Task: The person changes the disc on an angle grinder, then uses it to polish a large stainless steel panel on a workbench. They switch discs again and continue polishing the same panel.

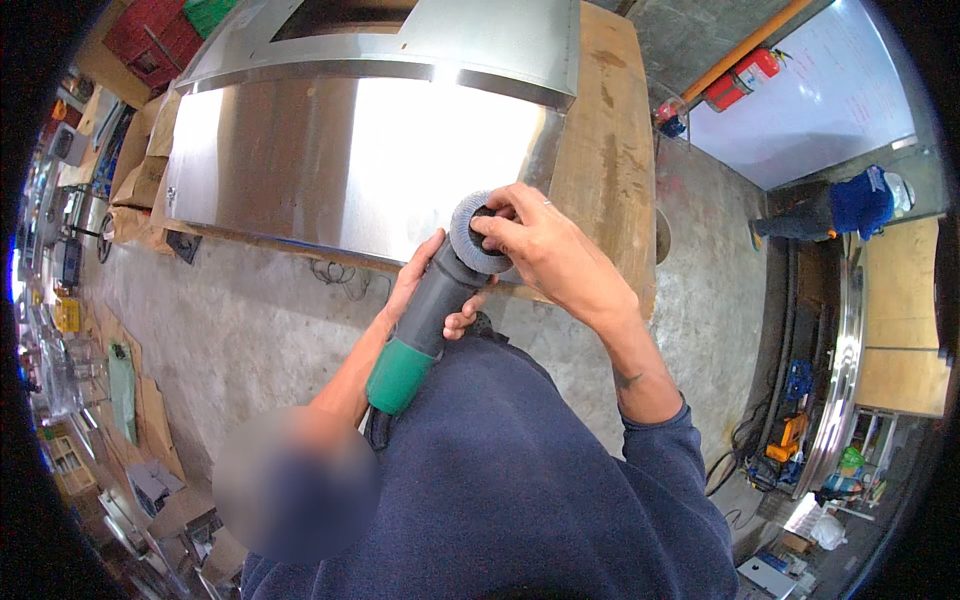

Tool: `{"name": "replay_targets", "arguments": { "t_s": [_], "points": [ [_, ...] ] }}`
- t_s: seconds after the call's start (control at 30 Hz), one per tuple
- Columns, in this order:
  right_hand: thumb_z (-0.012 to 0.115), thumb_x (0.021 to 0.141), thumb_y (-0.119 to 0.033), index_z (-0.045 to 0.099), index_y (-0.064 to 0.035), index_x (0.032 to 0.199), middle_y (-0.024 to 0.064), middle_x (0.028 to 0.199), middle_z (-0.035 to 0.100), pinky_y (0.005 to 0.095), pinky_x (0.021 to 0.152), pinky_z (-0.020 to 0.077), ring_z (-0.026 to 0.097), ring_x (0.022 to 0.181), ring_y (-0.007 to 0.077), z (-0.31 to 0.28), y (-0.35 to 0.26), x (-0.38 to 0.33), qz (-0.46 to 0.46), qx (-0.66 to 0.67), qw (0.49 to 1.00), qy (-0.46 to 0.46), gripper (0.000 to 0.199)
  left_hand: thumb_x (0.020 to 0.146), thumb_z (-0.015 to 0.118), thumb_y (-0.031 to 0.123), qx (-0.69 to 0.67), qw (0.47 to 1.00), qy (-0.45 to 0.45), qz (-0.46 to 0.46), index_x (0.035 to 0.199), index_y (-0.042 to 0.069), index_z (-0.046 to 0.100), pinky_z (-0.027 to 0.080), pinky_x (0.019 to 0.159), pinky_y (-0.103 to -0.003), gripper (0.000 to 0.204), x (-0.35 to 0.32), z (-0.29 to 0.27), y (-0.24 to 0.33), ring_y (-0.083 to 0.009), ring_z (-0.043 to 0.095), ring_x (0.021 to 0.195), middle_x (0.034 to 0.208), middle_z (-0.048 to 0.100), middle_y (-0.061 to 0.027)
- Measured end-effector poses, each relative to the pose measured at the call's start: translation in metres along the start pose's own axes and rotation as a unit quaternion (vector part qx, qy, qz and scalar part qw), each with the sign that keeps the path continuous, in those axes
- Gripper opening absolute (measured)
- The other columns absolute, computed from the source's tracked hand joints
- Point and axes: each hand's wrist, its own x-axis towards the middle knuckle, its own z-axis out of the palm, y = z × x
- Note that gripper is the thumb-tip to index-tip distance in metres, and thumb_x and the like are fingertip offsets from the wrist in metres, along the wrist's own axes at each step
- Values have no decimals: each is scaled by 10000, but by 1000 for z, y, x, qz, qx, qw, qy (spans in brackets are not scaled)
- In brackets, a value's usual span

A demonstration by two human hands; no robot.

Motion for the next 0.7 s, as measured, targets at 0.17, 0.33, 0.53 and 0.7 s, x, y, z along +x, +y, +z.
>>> {"name": "replay_targets", "arguments": {
  "t_s": [0.17,0.33,0.53,0.7],
  "points": [
    [682,849,97,705,-39,1211,130,1236,667,409,932,597,672,1111,322,4,0,-1,11,2,1000,13,388,1030,363,786,-13,1000,-15,-1,1322,-87,558,527,425,-318,941,2,-4,-1,-197,602,478,755,638,-172],
    [708,783,83,671,-3,1239,126,1249,641,426,1003,574,639,1182,334,0,0,-7,-6,-31,999,27,466,1029,365,786,-29,999,-24,-4,1315,-95,549,526,423,-317,944,4,-7,-3,-190,601,482,756,636,-173],
    [695,845,79,700,-33,1283,126,1256,676,385,968,588,669,1128,312,-1,7,-12,-3,6,1000,2,453,1019,374,798,-47,998,-28,-16,1320,-80,548,512,418,-316,945,7,-7,-5,-198,590,488,768,634,-179],
    [714,880,-17,677,-14,1247,152,1166,646,442,953,570,663,1138,341,-7,12,-11,8,4,1000,-30,369,1015,381,803,-41,999,-20,-27,1333,-72,546,504,416,-316,945,10,-10,-5,-205,587,491,784,630,-176]
  ]
}}
